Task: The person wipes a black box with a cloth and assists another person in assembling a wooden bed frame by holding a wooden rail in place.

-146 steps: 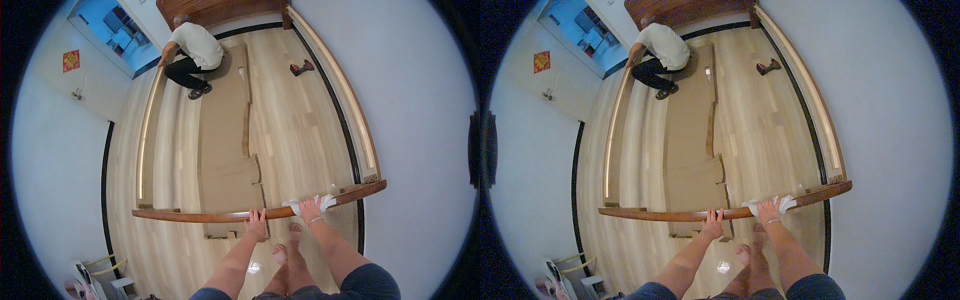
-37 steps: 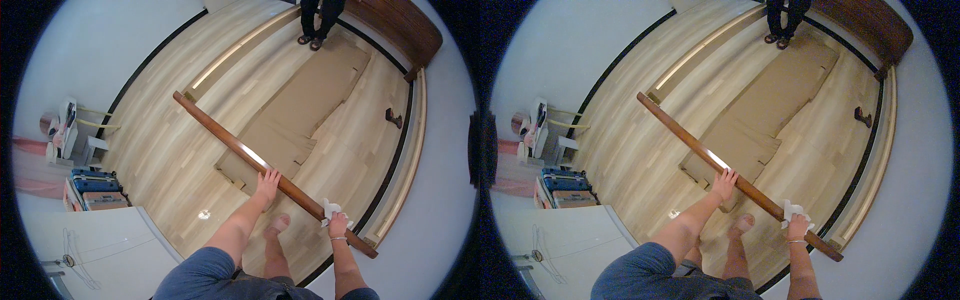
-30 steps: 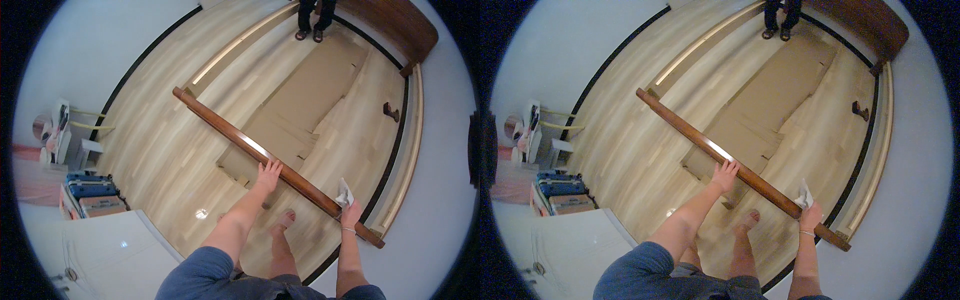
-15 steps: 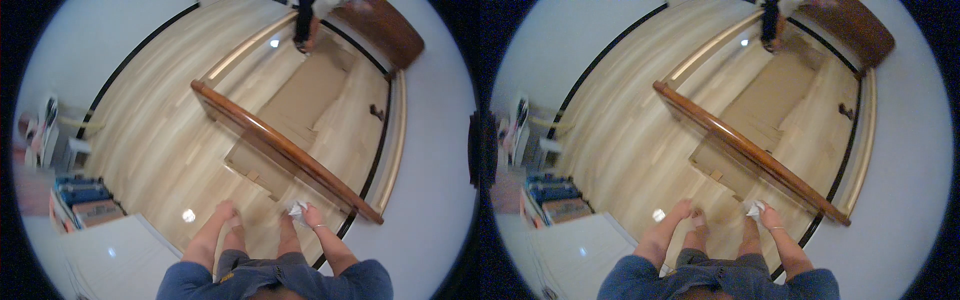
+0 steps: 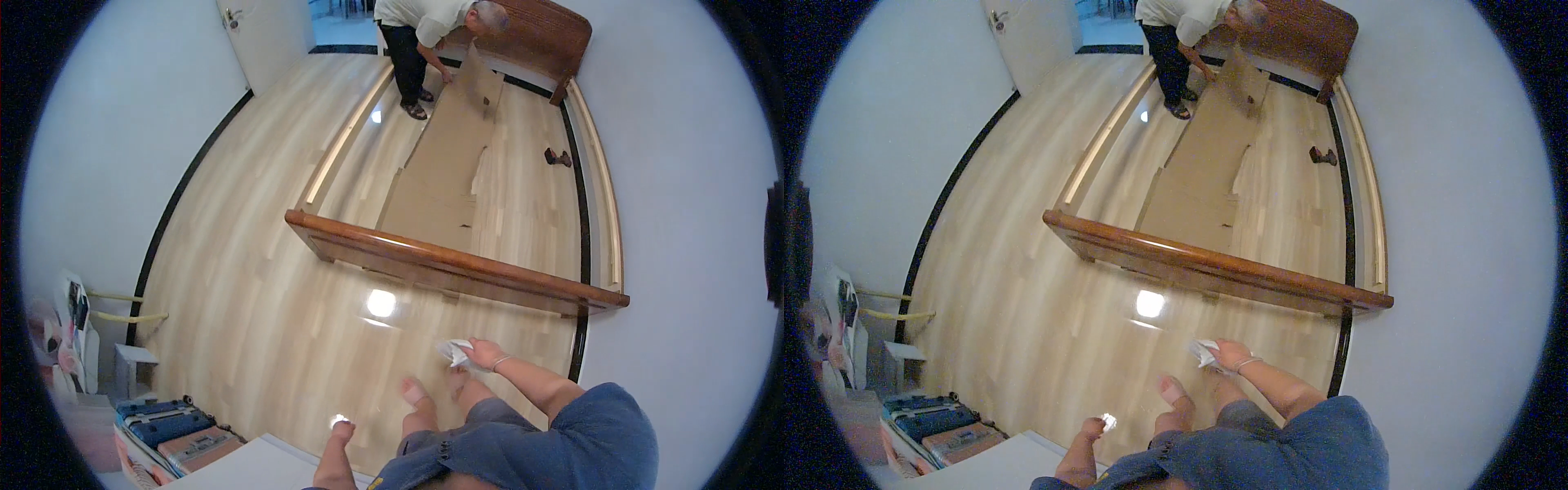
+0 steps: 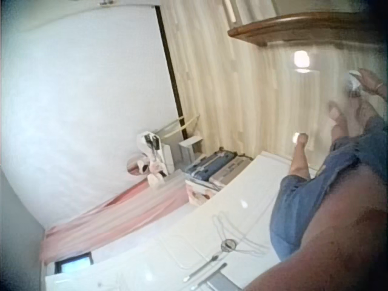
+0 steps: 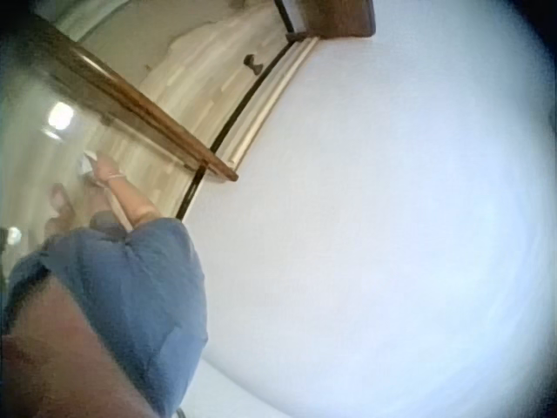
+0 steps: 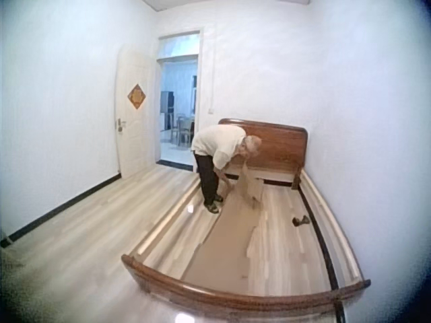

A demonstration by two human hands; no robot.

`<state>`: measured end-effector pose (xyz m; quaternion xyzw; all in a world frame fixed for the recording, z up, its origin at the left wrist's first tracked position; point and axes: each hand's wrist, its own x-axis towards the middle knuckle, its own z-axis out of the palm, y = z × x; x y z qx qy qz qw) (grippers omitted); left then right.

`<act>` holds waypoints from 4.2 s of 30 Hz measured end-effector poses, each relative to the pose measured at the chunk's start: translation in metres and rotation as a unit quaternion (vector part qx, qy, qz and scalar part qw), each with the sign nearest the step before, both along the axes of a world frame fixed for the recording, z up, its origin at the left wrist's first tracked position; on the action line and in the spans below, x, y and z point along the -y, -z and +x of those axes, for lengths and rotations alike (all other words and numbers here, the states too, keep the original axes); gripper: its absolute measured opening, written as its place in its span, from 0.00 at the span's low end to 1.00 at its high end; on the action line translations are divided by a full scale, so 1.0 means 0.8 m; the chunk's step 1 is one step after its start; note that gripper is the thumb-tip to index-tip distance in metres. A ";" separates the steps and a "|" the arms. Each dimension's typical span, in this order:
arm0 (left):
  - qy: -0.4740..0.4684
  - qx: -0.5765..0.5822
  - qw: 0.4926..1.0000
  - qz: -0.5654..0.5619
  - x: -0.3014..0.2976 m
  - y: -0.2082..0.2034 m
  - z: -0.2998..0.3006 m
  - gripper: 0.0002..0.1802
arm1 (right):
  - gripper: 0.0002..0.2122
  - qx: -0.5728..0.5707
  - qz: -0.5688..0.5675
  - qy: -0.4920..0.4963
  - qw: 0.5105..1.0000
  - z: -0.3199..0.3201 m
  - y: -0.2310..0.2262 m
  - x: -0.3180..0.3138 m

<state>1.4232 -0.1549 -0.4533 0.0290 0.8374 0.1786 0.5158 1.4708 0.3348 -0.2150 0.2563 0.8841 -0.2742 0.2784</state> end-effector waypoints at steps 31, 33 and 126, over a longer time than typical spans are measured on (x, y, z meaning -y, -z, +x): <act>-0.207 0.066 0.973 0.082 -0.222 -0.226 0.047 0.15 | 0.25 0.079 -0.036 0.121 0.989 0.193 -0.007 -0.138; -0.216 0.088 0.968 0.091 -0.219 -0.233 0.052 0.15 | 0.25 0.073 -0.033 0.105 0.991 0.180 -0.001 -0.138; -0.845 -0.258 0.384 0.268 1.021 -0.349 -1.028 0.38 | 0.27 -0.333 -0.145 -0.597 0.716 -1.276 -0.136 1.545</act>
